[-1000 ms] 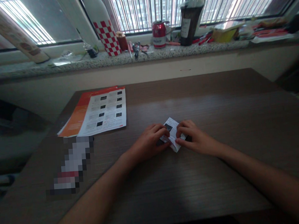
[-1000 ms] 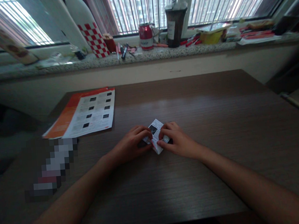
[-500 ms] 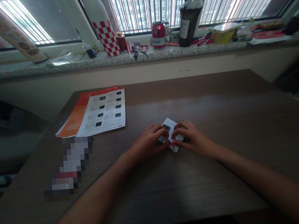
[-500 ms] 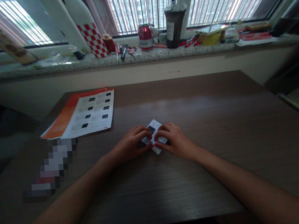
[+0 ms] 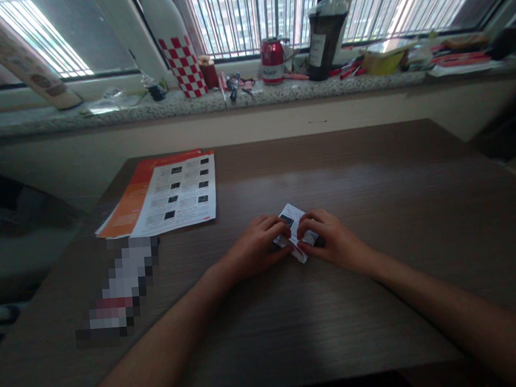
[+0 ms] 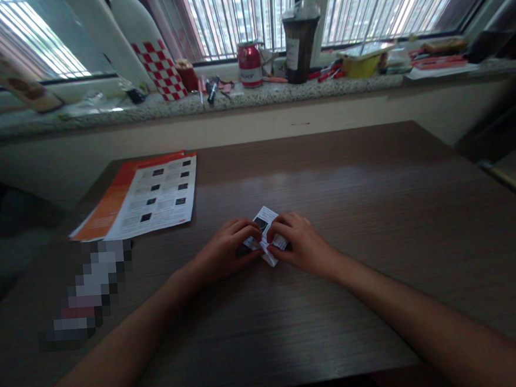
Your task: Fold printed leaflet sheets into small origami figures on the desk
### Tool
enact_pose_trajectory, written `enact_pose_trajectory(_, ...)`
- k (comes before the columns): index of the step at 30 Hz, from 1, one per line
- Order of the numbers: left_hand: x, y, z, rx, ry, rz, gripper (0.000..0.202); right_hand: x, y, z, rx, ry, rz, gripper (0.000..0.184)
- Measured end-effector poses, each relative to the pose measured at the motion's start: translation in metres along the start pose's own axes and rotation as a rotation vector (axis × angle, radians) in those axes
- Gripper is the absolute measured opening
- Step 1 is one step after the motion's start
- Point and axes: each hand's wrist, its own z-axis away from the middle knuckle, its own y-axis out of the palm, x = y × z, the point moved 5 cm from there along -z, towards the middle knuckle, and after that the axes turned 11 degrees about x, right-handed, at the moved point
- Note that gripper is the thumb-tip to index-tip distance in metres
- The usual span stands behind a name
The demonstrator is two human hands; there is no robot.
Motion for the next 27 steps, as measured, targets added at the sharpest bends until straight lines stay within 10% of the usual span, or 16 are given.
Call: enact_pose_trajectory(27,-0.001,0.000,0.001,0.002,0.014,-0.012,0.022,-0.003,-0.018,0.018,0.219,-0.282,0.092,0.036)
